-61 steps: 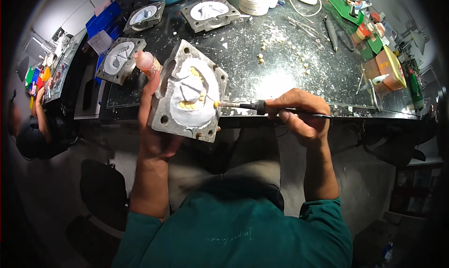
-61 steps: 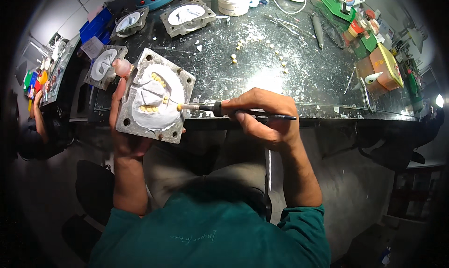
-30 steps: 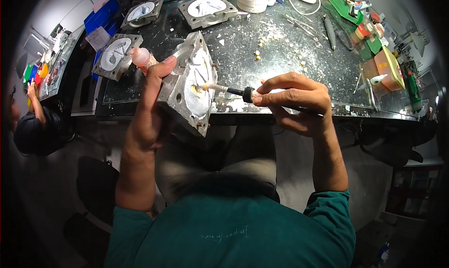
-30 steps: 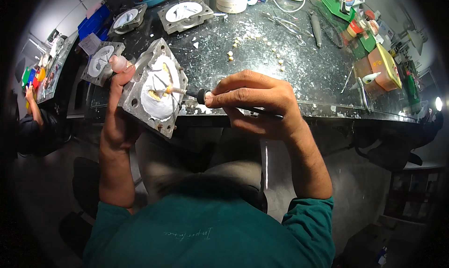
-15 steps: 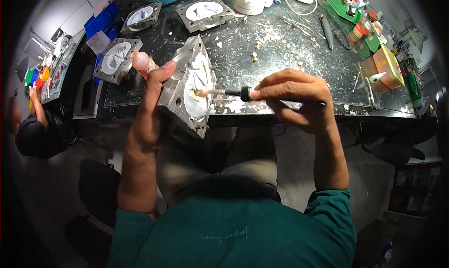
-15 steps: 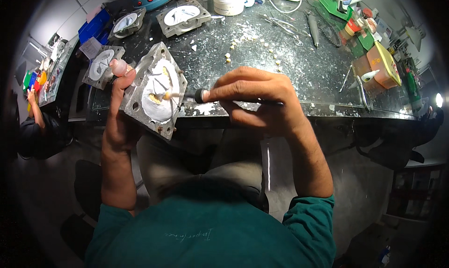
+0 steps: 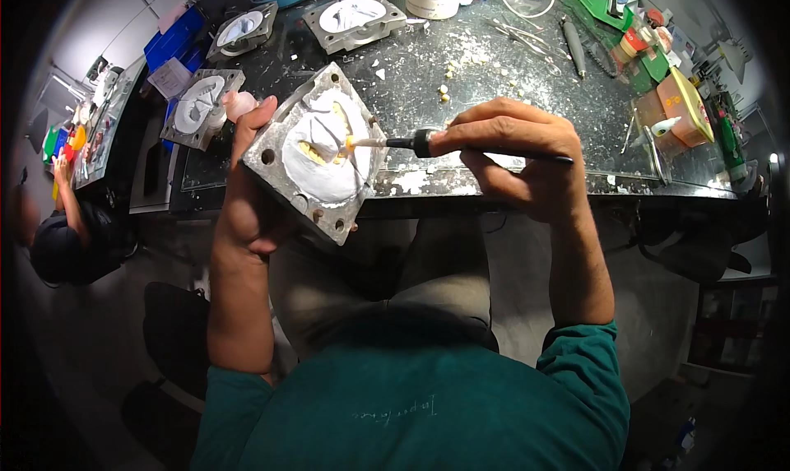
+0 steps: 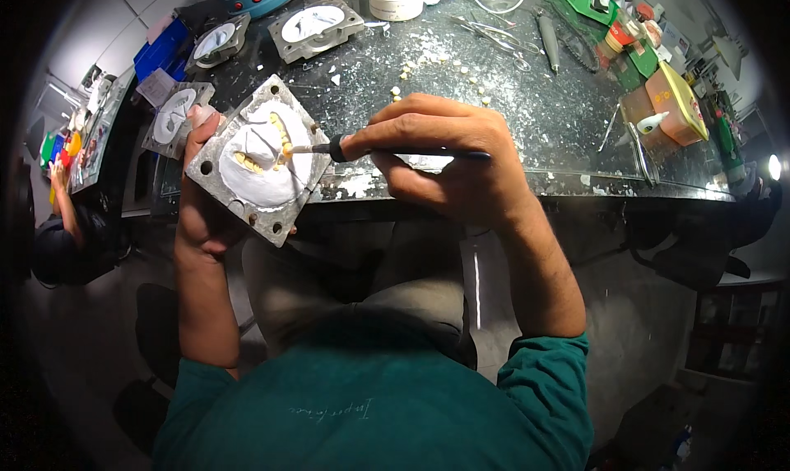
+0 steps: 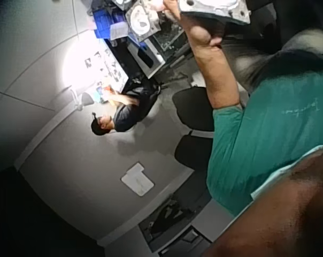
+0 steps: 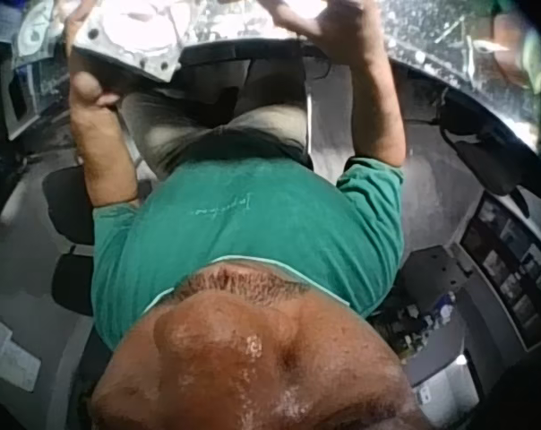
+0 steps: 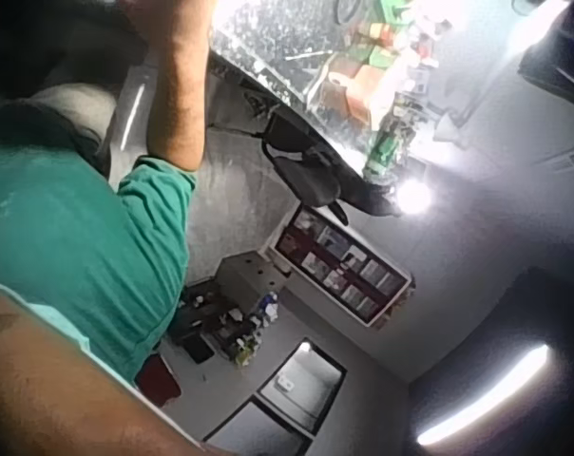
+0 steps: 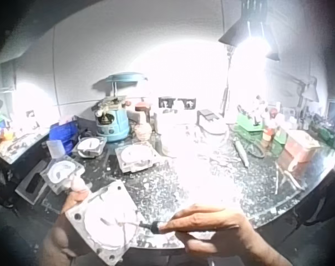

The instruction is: The person applies a liquid coating to dental molds using a brush, then uses a compressed air tool to blow air onto the molds, and finishes by applying more liquid with the brush.

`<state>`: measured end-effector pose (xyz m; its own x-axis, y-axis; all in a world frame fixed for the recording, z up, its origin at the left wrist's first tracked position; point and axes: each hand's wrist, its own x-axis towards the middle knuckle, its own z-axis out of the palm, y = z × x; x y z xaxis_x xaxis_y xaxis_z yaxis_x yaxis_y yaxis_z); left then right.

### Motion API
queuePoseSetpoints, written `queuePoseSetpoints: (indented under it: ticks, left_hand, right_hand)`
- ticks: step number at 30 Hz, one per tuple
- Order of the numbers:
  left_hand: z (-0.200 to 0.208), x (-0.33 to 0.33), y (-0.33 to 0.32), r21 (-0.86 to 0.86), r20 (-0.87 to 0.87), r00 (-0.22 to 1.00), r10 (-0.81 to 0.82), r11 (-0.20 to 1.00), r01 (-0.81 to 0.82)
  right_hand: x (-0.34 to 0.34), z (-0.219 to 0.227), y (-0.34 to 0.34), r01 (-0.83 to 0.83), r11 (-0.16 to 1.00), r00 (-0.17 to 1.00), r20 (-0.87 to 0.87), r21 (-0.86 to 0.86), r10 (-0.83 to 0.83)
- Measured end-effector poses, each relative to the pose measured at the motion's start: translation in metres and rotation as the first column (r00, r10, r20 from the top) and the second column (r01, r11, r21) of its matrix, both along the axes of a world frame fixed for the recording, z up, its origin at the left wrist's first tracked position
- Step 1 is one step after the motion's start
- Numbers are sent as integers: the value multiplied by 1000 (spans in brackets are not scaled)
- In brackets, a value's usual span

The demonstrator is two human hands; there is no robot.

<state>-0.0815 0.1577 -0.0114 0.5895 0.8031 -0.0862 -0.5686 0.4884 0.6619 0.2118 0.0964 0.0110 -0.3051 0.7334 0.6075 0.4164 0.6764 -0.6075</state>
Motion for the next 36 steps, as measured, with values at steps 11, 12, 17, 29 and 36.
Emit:
queuePoseSetpoints:
  ticks: [11, 12, 17, 29, 36]
  left_hand:
    - [4, 4, -3, -44, -1, 999, -35, 998, 35]
    - [6, 5, -3, -43, -1, 999, -35, 998, 34]
    - [2, -3, -1, -69, 109, 985, -135, 987, 143]
    - [-17, -4, 1, 32, 97, 957, -274, 962, 272]
    - [-17, -6, 2, 10, 159, 953, -260, 965, 261]
  right_hand:
    - [-19, 9, 3, -37, 999, 999, -18, 38, 38]
    - [-19, 9, 2, -38, 999, 999, -18, 39, 38]
    - [-4, 9, -2, 101, 983, 993, -72, 155, -91]
    - [9, -15, 5, -10, 1000, 981, -192, -30, 4]
    - [11, -25, 10, -76, 997, 990, -120, 0, 76]
